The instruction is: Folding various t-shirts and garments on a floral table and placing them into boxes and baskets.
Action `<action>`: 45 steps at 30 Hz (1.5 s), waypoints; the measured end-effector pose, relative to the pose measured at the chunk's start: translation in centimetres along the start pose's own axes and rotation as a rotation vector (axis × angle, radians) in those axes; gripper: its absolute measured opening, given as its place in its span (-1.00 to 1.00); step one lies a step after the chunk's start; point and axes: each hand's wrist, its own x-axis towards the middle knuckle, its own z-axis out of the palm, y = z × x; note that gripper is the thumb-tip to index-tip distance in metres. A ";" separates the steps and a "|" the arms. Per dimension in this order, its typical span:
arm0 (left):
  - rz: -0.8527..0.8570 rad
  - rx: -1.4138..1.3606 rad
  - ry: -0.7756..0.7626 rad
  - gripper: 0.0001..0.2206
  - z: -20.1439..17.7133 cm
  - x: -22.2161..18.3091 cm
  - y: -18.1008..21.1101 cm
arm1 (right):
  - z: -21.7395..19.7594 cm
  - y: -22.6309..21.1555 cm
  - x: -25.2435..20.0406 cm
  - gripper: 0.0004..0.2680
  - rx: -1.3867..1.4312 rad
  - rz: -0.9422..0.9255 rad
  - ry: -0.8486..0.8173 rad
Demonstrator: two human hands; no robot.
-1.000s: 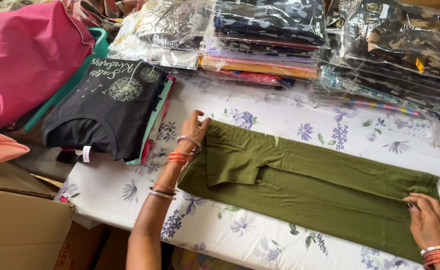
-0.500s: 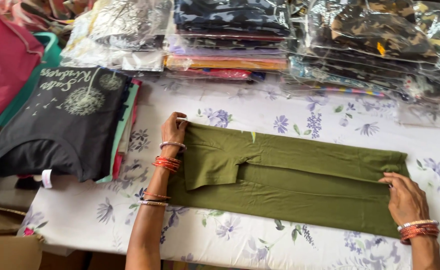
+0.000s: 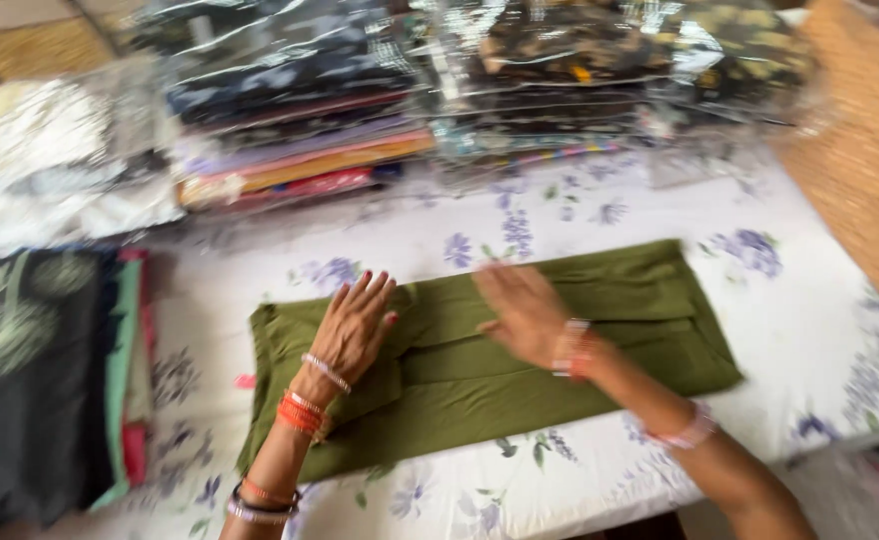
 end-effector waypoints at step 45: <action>-0.565 0.269 -0.068 -0.48 0.2 -5.5 -9.3 | 2.6 23.3 -10.5 -0.81 -0.257 0.768 0.185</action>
